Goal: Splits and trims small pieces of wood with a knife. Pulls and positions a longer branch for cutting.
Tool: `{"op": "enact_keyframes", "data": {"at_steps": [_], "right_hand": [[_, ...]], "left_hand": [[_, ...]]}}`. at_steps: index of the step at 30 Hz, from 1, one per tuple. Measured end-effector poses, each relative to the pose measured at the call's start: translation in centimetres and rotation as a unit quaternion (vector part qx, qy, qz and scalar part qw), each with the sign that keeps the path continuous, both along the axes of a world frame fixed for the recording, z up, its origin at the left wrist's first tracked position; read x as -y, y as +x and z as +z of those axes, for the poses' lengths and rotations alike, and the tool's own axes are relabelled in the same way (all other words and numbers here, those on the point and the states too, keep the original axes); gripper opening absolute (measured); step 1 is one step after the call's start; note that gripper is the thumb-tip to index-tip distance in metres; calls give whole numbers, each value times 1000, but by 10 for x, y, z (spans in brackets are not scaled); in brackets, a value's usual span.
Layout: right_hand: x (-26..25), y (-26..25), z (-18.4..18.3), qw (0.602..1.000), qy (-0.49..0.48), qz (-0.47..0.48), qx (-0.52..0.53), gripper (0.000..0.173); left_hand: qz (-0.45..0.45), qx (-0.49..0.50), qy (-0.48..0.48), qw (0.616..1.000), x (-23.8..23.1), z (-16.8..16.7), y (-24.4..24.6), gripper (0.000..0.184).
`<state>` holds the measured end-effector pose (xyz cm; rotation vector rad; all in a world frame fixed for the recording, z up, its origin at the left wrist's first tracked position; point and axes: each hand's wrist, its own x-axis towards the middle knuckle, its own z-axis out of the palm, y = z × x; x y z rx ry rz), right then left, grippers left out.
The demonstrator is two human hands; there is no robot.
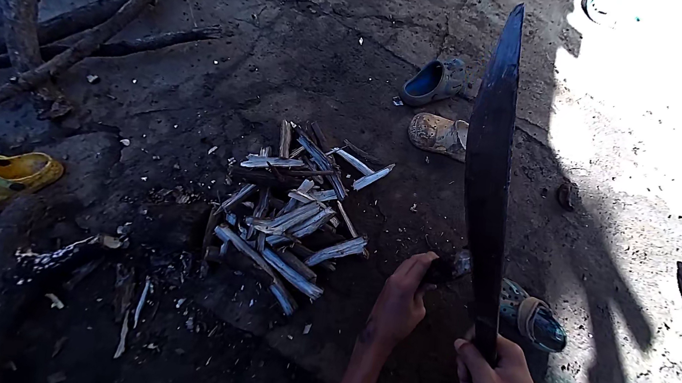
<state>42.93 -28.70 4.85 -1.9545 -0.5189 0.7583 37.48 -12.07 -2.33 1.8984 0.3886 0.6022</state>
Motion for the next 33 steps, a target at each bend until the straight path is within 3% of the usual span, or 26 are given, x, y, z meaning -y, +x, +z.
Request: {"op": "enact_keyframes", "data": {"at_steps": [4,7,13,19,24,28,30,33], "right_hand": [[0,8,-29,998,-60,-3,33,13],[-1,21,-26,995,-91,-4,28,13],[7,11,1,997,9,12,71,12],[-7,9,-29,996,-86,-6,23,13],[5,8,-22,996,-79,-15,23,12],[15,-2,-7,997,4,-12,80,10],[13,-7,-15,995,-2,-10,100,11],[12,-12,-36,986,-88,14,142,16]], "left_hand": [[-39,-14,-17,999,-3,-27,5,43],[-34,-34,5,999,-1,-25,10,43],[6,38,53,998,2,10,13,38],[40,26,42,998,8,-44,18,41],[26,14,76,997,9,-30,16,41],[42,53,127,990,7,3,15,38],[42,-18,148,988,6,6,10,44],[10,-307,100,946,11,10,-9,71]]}}
